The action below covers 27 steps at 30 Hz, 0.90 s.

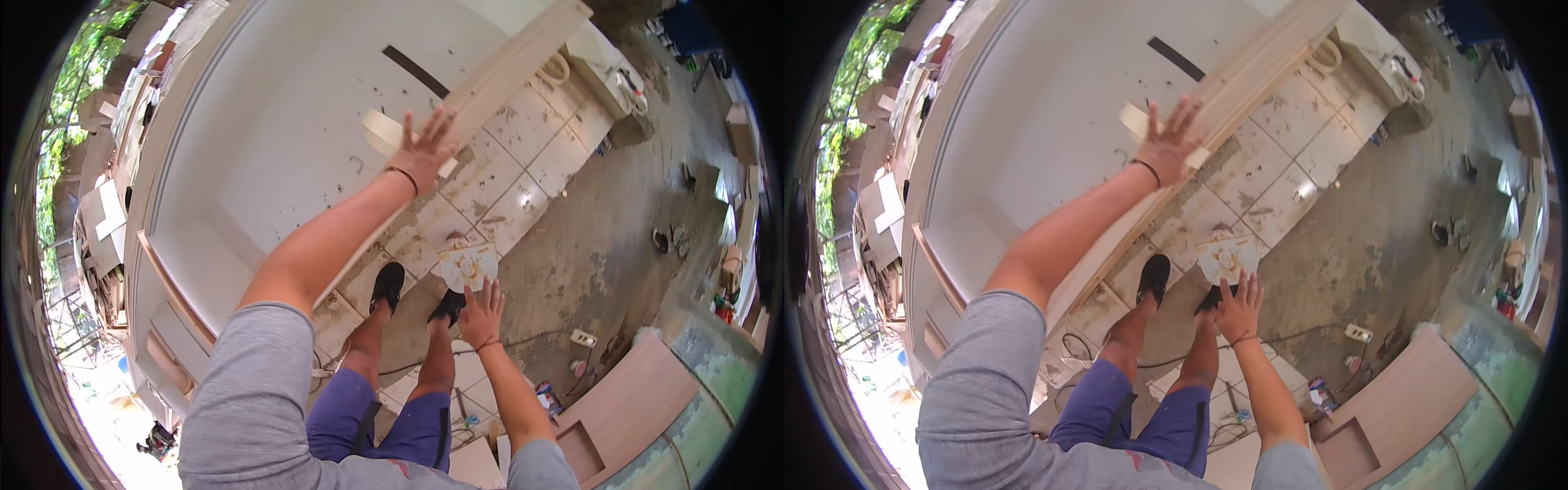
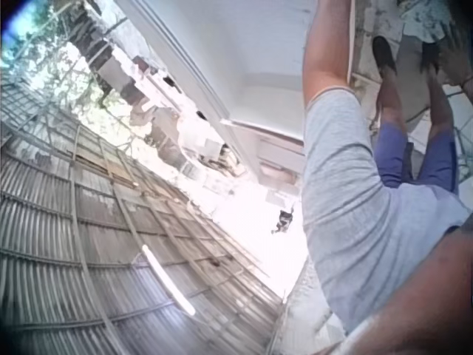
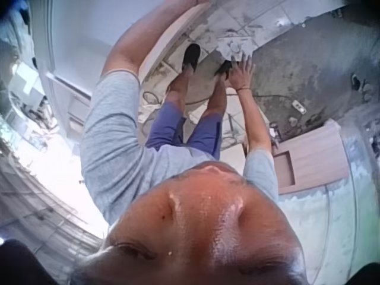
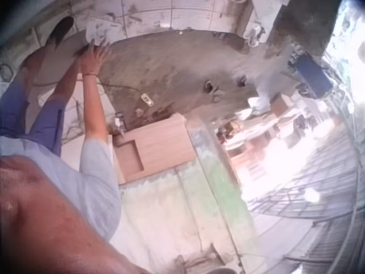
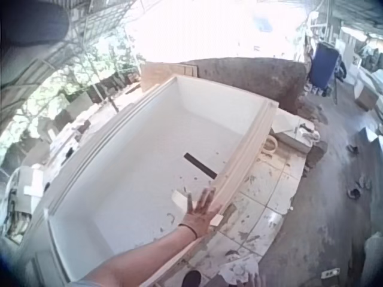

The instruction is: The person applies adhesive to a strip of veneer using a scraper and then attaches the veneer to the edge of a wooden cabinet frame.

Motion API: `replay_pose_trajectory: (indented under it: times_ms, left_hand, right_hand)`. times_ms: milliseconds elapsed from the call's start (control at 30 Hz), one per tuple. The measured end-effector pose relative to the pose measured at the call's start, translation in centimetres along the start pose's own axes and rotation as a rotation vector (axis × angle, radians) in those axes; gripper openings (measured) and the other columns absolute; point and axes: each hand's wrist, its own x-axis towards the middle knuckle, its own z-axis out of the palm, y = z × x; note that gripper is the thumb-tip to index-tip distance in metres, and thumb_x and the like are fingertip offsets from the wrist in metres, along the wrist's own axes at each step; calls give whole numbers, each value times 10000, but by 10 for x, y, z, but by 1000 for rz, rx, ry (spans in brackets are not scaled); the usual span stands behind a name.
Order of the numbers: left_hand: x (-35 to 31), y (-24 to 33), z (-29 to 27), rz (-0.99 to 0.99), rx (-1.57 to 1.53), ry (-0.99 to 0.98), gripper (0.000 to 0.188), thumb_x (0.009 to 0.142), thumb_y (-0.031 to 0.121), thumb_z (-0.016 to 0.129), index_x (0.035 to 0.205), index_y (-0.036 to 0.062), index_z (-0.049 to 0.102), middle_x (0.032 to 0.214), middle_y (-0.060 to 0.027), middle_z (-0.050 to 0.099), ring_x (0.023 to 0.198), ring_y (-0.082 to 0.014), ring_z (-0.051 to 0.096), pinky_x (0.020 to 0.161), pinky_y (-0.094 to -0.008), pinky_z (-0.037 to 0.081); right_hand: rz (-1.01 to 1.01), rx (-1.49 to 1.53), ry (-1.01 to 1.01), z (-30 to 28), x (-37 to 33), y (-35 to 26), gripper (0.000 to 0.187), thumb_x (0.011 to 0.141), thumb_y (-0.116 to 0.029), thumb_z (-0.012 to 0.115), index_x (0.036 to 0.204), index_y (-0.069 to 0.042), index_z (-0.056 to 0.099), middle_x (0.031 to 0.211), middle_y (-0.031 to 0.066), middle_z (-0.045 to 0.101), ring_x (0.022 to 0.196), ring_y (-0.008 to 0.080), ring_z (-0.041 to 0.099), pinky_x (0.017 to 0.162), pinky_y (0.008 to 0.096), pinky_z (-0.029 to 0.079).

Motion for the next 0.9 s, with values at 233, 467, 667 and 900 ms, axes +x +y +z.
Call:
replay_pose_trajectory:
  times_ms: [233, 467, 667, 900]
  left_hand:
    - [-13, -19, 32, 81, -144, 256, 288, 846, 249, 672, 1034, 52, 580, 1580, -179, 240, 1504, -363, 76, 1173, -648, 33]
    - [-34, -30, 59, 50, -349, 340, 597, 952, 290, 539, 1464, 51, 345, 1622, -99, 202, 1504, -335, 145, 1207, -516, 146]
    - [-36, -36, 65, 143, -321, 351, 616, 965, 317, 506, 1501, 72, 325, 1606, -87, 255, 1507, -271, 161, 1213, -535, 81]
    - [-60, -38, 48, 118, -166, 303, 689, 837, 484, 647, 1387, 101, 483, 1486, -77, 409, 1457, -246, 240, 1197, -583, 23]
  right_hand:
    - [95, 166, 77, -33, -17, -49, 528, 776, -189, 656, 1294, -102, 591, 1537, 255, 286, 1425, 506, 209, 1121, 604, 241]
    - [137, 296, 142, -8, -31, -71, 481, 782, -232, 635, 1243, -95, 634, 1491, 267, 362, 1395, 500, 277, 1103, 594, 276]
    - [130, 304, 87, -3, -50, -78, 469, 801, -246, 643, 1247, -101, 632, 1498, 263, 354, 1408, 485, 268, 1112, 580, 275]
    - [218, 352, 70, -32, -61, -76, 478, 791, -244, 659, 1246, -100, 640, 1492, 255, 361, 1424, 469, 239, 1129, 557, 266]
